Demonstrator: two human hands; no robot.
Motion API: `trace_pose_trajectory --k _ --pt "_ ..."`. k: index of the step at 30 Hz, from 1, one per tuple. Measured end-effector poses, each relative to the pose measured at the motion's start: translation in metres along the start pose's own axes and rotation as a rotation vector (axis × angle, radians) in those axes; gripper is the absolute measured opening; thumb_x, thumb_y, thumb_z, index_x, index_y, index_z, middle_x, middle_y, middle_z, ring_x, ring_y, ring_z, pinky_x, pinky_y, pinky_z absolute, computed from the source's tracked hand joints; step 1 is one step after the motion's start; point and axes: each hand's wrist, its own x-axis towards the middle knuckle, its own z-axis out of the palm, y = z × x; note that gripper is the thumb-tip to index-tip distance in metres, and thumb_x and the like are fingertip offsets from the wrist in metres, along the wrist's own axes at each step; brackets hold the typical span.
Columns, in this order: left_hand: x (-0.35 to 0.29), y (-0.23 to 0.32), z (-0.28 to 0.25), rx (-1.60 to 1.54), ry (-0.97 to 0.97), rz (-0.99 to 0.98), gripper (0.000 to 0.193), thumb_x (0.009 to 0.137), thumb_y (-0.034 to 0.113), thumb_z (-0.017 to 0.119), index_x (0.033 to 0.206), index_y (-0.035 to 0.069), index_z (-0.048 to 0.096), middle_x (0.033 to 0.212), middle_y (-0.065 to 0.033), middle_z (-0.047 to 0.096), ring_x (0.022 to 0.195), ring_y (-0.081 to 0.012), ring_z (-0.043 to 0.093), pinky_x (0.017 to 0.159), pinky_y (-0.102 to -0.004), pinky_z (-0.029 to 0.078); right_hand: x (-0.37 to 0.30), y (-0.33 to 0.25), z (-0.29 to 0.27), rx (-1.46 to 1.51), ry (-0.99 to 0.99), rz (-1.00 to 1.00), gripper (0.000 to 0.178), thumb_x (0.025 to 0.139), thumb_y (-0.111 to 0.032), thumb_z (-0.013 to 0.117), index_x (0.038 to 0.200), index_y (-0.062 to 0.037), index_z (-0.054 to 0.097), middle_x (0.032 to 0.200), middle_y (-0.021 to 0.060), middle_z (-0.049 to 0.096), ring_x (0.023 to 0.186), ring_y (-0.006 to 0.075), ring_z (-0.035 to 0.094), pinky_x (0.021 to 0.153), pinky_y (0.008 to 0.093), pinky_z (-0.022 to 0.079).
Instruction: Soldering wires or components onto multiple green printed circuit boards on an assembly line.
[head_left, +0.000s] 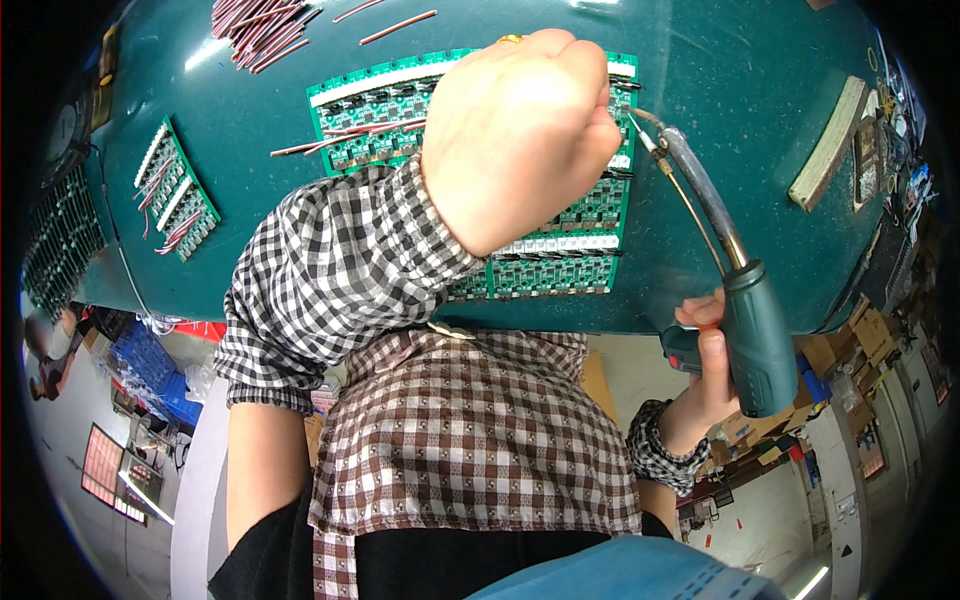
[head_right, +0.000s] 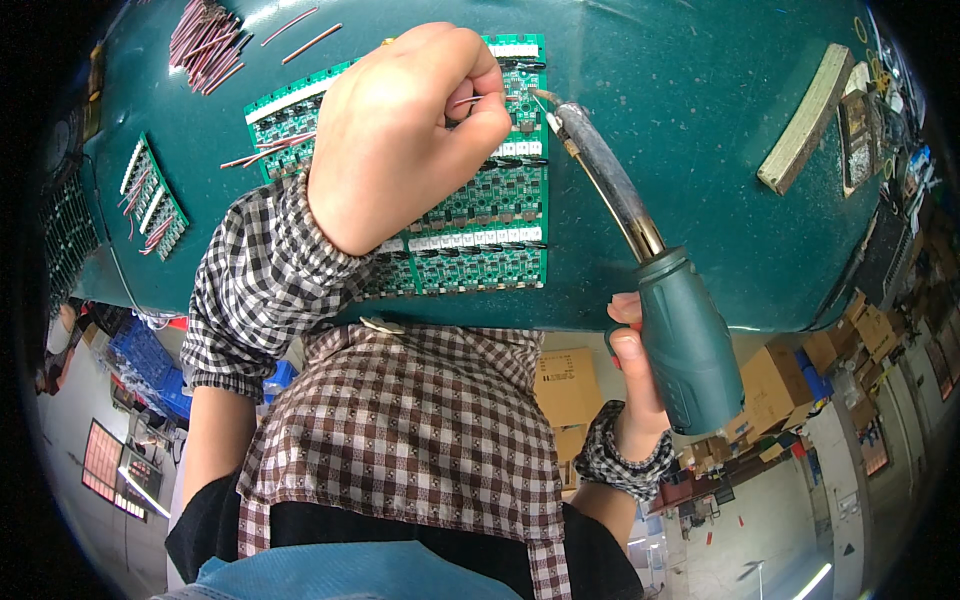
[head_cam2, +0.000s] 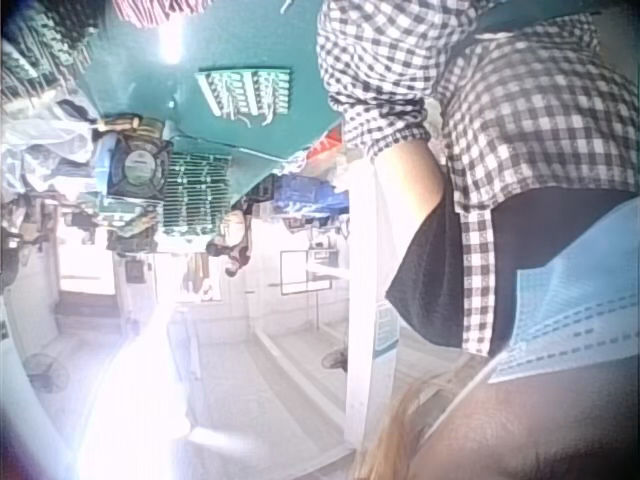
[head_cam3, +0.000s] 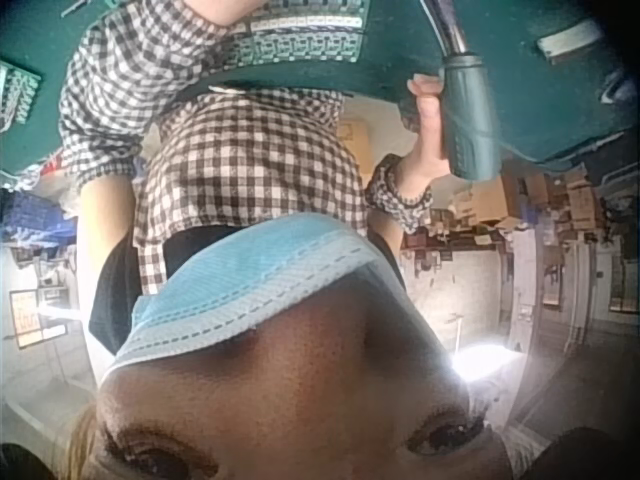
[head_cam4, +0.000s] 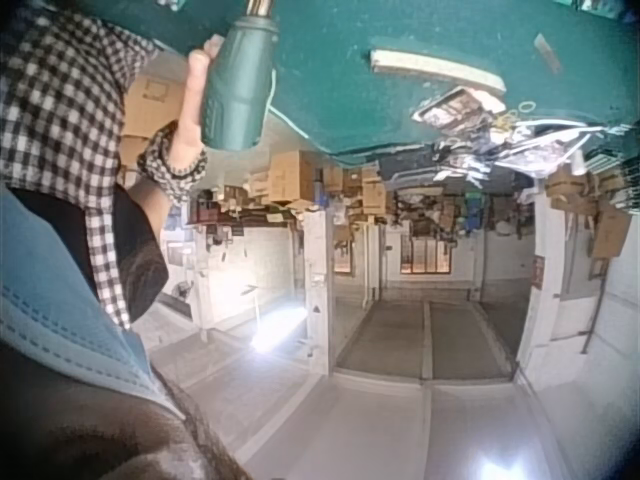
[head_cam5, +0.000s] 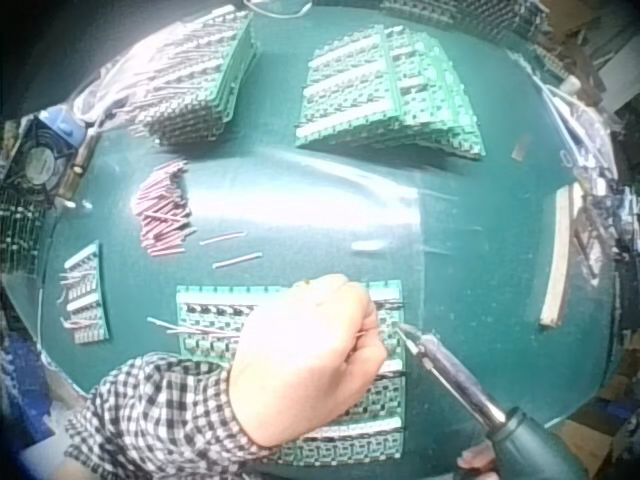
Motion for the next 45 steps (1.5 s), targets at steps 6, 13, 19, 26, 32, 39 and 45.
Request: trace_pose_trajectory --k 6,13,19,26,32,39,45 --pt "0.0 0.0 0.001 0.008 -0.005 0.0 0.013 0.065 0.001 0.065 0.069 0.006 0.054 0.062 -0.004 0.05 0.056 -0.0193 0.052 0.052 -0.0314 0.044 0.0 0.003 0.002 0.003 0.013 -0.06 0.04 0.084 -0.015 0.063 0.109 0.0139 0.053 0.083 0.0179 0.06 0.075 0.0274 0.062 0.062 0.0377 0.058" --pt "0.0 0.0 0.001 0.001 -0.004 -0.011 0.013 0.066 0.001 0.066 0.069 0.006 0.054 0.062 -0.0036 0.05 0.056 -0.0183 0.053 0.052 -0.0309 0.044 -0.002 0.005 0.0 0.006 0.034 -0.053 0.041 0.083 -0.016 0.064 0.109 0.0137 0.054 0.081 0.0162 0.06 0.073 0.0261 0.061 0.062 0.038 0.057" --pt "-0.001 0.001 0.0 0.036 -0.007 -0.01 0.013 0.065 0.0 0.066 0.069 0.006 0.055 0.063 -0.003 0.05 0.056 -0.0176 0.052 0.052 -0.0309 0.044 -0.005 0.006 0.002 0.033 0.064 -0.035 0.045 0.081 -0.019 0.066 0.108 0.0145 0.053 0.077 0.0139 0.058 0.069 0.0239 0.059 0.06 0.0381 0.056" --pt "-0.004 -0.001 0.002 0.007 0.018 -0.007 0.014 0.065 0.0 0.065 0.069 0.007 0.054 0.063 -0.0023 0.049 0.055 -0.017 0.051 0.052 -0.03 0.042 -0.004 0.007 0.007 0.045 0.067 -0.02 0.045 0.08 -0.018 0.065 0.107 0.0156 0.053 0.075 0.014 0.057 0.068 0.0238 0.059 0.06 0.0388 0.056" --pt "-0.001 0.002 0.001 0.023 0.012 0.002 0.014 0.065 0.001 0.065 0.068 0.007 0.053 0.062 -0.0024 0.049 0.055 -0.0178 0.051 0.053 -0.0304 0.042 -0.005 0.01 0.0 0.059 0.131 -0.047 0.045 0.08 -0.019 0.065 0.107 0.0151 0.053 0.074 0.0135 0.056 0.067 0.0233 0.058 0.059 0.0365 0.055" --pt "0.005 0.015 -0.014 0.058 -0.115 -0.049 0.011 0.07 0.003 0.064 0.073 0.003 0.053 0.065 -0.0072 0.05 0.059 -0.0219 0.052 0.056 -0.0326 0.043 0.006 0.002 -0.041 0.224 0.514 -0.097 0.044 0.086 -0.027 0.061 0.108 0.0099 0.052 0.075 0.0113 0.054 0.071 0.0213 0.057 0.061 0.0345 0.054" --pt "0.004 0.019 -0.023 -0.02 -0.243 -0.097 0.007 0.076 0.003 0.062 0.078 0.001 0.055 0.07 -0.0086 0.054 0.061 -0.0178 0.052 0.057 -0.0301 0.043 0.002 0.003 -0.107 0.118 0.898 -0.452 0.035 0.092 -0.02 0.053 0.112 0.0087 0.051 0.085 0.0137 0.061 0.08 0.0211 0.063 0.064 0.0303 0.055"
